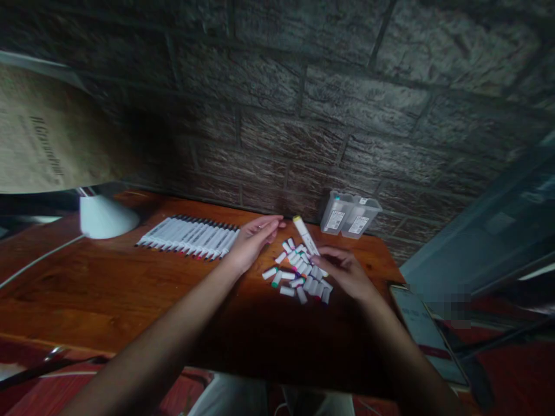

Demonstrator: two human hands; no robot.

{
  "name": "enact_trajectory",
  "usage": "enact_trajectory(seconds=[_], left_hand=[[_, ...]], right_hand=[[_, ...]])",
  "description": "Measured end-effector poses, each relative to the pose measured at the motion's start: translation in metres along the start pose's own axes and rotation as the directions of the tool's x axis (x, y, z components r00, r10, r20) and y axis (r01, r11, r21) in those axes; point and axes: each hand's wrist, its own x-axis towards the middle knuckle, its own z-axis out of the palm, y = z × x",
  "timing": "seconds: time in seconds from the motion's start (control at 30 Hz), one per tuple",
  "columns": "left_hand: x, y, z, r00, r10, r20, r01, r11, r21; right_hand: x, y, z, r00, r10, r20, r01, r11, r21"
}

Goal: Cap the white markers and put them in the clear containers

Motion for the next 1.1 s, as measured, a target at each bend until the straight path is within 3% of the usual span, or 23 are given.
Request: enact_trajectory(seconds=[0.1, 0.2, 0.3, 0.43, 0.57, 0.77, 0.93, 1.1], left_hand=[[0.004, 0.0, -0.005, 0.998, 0.018, -0.057, -0.019, 1.0, -0.021], [0.005, -0.002, -0.008, 0.998, -0.013, -0.062, 0.011, 1.0, -0.02], [0.005, -0.004, -0.009, 0.998, -0.047, -0.037, 0.045, 0.997, -0.057], [0.005, -0.001, -0.01, 0.996, -0.079, -0.035, 0.076, 0.994, -0.076], [0.005, 0.002, -0.009, 0.996, -0.092, -0.017, 0.09, 0.992, -0.091], [0.005, 0.002, -0.007, 0.995, -0.1, -0.009, 0.099, 0.989, -0.109], [0.004, 0.004, -0.005, 0.991, -0.132, -0.01, 0.13, 0.984, -0.119], [0.004, 0.005, -0.004, 0.989, -0.146, -0.003, 0.145, 0.982, -0.121]], right_hand=[[0.005, -0.001, -0.012, 0.985, -0.041, -0.166, 0.053, 0.996, 0.066], [0.02, -0.011, -0.03, 0.911, -0.085, -0.403, 0.129, 0.988, 0.085], [0.049, -0.029, -0.058, 0.826, -0.204, -0.525, 0.217, 0.975, -0.039], [0.092, -0.052, -0.096, 0.756, -0.303, -0.581, 0.1, 0.93, -0.354], [0.117, -0.058, -0.112, 0.807, -0.262, -0.528, -0.065, 0.851, -0.521], [0.126, -0.042, -0.105, 0.877, -0.123, -0.464, -0.22, 0.757, -0.616], [0.13, -0.035, -0.105, 0.895, -0.028, -0.445, -0.314, 0.668, -0.674], [0.134, -0.028, -0.111, 0.9, 0.025, -0.435, -0.34, 0.665, -0.665]])
